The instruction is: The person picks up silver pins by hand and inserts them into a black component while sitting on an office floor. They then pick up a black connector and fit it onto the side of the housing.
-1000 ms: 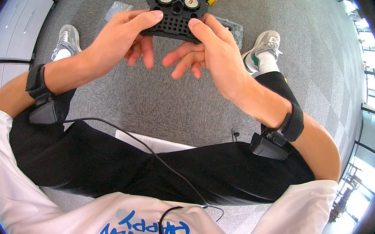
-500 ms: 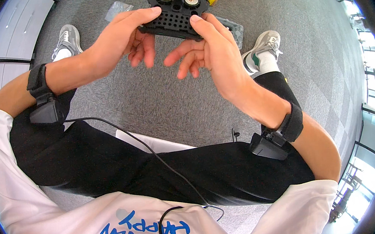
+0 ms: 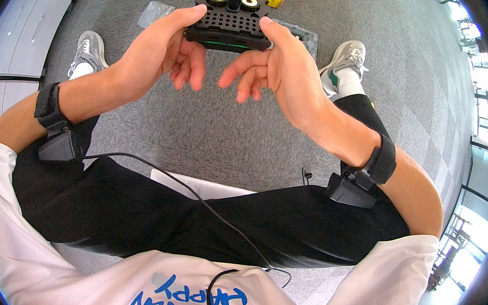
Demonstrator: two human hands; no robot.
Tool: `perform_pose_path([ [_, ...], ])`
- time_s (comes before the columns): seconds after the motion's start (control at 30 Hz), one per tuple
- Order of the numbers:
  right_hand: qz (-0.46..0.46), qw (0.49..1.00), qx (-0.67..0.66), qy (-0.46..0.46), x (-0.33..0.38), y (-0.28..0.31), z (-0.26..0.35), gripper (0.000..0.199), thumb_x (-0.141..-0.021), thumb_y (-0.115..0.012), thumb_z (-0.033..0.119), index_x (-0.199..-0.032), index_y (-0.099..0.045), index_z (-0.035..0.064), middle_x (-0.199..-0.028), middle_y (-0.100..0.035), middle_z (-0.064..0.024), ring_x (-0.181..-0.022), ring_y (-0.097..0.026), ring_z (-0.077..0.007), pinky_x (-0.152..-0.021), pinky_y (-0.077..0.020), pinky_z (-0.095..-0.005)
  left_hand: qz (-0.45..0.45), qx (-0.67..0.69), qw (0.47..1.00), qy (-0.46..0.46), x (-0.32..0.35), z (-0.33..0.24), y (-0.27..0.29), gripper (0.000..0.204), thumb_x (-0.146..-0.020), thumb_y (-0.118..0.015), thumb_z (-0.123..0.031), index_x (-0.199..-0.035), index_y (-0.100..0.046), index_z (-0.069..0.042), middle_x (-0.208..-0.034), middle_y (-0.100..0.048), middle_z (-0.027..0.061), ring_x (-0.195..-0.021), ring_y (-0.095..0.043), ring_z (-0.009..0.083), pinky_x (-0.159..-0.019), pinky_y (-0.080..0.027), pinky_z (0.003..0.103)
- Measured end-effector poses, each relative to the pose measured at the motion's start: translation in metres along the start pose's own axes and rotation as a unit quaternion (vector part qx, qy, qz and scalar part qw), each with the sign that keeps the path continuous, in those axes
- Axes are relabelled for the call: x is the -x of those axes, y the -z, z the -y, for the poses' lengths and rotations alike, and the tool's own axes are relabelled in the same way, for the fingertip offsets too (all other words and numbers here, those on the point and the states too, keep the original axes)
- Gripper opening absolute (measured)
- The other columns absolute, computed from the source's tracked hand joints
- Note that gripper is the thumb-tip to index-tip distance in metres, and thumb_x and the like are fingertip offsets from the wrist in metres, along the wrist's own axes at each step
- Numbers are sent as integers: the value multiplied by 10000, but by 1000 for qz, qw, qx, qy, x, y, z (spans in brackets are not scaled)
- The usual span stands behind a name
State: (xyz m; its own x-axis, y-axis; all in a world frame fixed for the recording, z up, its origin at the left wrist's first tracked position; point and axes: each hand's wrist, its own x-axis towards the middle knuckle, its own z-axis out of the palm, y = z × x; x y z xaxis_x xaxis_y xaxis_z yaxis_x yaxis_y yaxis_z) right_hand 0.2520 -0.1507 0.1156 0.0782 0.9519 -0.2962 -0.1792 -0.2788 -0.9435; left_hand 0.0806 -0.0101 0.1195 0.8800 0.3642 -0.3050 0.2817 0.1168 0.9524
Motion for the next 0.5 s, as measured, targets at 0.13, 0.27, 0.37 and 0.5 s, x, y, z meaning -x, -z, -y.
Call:
perform_pose_path([
  [0.13, -1, 1000, -1, -8, 1, 0, 1, 620, -1028, -263, 503, -1182, -566, -15, -826, -701, -180, -601, -619, -156, -595, -436, -274, 12, 8, 1000, -1, -1, 1, 2, 611, -999, -332, -514, -851, -681, -34, -639, -667, 108, -487, -525, 110, -526, -406, 257],
  [0.27, 5, 1000, 1, -11, 1, 1, 1, 585, -1029, -282, 487, -1179, -558, -7, -820, -700, -176, -591, -618, -156, -589, -436, -274, 14, -1, 1000, -12, -2, 6, 1, 621, -1013, -324, -549, -1003, -642, -15, -604, -629, 109, -448, -515, 110, -462, -406, 231],
  [0.37, -1, 1000, 3, -17, 1, 1, 1, 491, -1031, -310, 442, -1164, -522, 20, -812, -697, -177, -577, -618, -157, -571, -436, -269, 14, 4, 1000, -7, -4, 8, 1, 562, -1007, -364, -516, -978, -639, -27, -608, -636, 112, -438, -516, 110, -450, -405, 230],
  [0.5, -12, 1000, -3, -13, 0, 0, 1, 336, -1030, -351, 368, -1124, -466, 67, -801, -691, -177, -546, -616, -159, -536, -432, -260, 10, 6, 1000, -2, -2, 6, 1, 458, -997, -428, -453, -943, -629, -46, -610, -642, 105, -432, -514, 107, -448, -405, 228],
])
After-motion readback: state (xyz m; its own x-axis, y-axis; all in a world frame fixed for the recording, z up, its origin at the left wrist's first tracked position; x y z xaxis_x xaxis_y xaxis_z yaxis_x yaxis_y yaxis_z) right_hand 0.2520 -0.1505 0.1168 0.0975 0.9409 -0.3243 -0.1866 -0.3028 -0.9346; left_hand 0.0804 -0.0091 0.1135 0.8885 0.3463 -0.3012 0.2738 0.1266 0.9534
